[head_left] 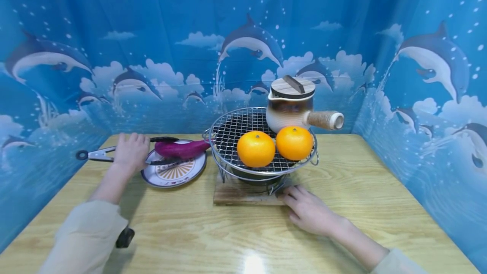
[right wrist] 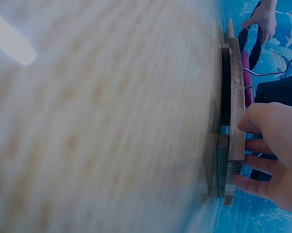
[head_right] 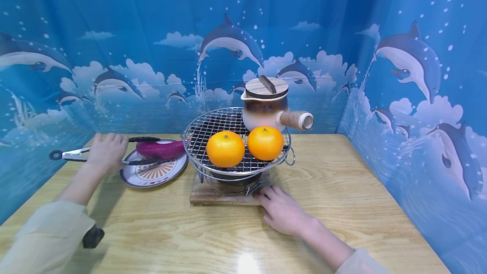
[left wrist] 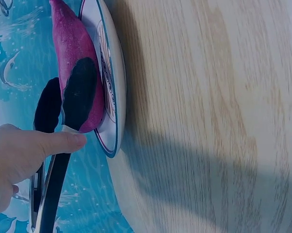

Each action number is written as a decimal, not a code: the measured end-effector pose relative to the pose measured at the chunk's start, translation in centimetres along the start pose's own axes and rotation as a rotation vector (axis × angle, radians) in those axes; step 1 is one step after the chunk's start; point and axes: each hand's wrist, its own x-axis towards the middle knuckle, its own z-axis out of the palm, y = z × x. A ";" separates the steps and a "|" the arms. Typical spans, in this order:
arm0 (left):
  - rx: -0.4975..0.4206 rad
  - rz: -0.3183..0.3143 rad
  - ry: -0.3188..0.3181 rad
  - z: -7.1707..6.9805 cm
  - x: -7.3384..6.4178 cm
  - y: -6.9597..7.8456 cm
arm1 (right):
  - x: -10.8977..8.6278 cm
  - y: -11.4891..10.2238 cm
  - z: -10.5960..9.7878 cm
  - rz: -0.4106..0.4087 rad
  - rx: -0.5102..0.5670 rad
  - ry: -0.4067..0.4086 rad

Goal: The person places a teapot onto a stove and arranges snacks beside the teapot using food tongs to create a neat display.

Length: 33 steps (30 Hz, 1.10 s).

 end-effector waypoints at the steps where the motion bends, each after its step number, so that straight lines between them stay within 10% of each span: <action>1: 0.006 0.004 0.001 0.0 0.0 0.0 | 0.0 0.0 0.0 0.000 0.000 0.000; 23: 0.077 0.079 0.124 -0.3 -0.1 0.1 | 0.1 0.1 0.0 -0.020 -0.015 0.034; 33: 0.044 0.049 0.070 -0.6 -0.1 0.3 | 0.1 0.1 0.1 -0.046 -0.026 0.064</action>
